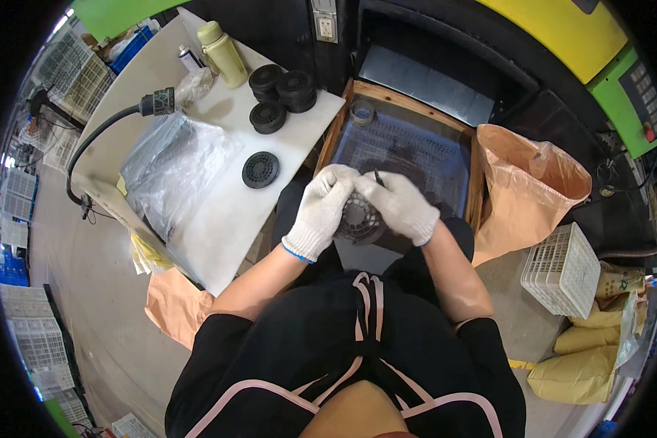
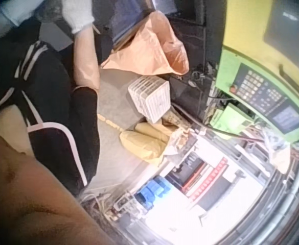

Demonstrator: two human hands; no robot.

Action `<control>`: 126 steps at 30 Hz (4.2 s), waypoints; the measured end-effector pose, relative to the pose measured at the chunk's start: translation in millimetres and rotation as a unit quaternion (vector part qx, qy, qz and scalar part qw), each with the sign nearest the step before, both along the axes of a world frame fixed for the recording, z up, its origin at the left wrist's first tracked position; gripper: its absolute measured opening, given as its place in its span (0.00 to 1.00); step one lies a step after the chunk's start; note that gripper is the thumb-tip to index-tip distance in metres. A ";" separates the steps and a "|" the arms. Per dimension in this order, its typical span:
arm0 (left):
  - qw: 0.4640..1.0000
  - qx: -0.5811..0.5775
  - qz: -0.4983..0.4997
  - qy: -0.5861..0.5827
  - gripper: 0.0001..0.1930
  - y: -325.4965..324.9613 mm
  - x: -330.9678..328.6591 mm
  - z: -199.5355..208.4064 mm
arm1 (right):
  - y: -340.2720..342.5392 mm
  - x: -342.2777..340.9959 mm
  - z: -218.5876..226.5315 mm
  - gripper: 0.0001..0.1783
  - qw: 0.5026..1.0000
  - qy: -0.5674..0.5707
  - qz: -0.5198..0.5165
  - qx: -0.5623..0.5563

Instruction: Inspecting and trimming plastic filter components at an injection molding machine workstation.

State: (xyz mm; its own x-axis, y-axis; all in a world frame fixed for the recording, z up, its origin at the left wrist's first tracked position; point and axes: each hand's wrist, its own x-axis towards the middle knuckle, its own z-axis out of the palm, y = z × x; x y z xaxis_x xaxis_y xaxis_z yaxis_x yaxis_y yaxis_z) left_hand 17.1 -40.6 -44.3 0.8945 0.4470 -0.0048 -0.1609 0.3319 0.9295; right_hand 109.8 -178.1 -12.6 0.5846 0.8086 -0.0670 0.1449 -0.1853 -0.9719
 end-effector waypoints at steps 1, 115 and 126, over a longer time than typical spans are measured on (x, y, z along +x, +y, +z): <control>1.000 -0.001 0.007 0.004 0.08 3.1 -6.1 6.0 | 0.3 -14.5 20.2 0.26 0.982 0.180 -0.012 -0.057; 0.577 0.781 -0.222 0.085 0.13 52.8 19.9 -101.7 | -60.4 71.7 -199.1 0.25 0.888 -0.205 0.026 -0.411; 0.573 0.781 -0.230 0.093 0.14 53.4 19.7 -101.7 | -57.4 70.6 -191.1 0.26 0.884 -0.201 0.034 -0.421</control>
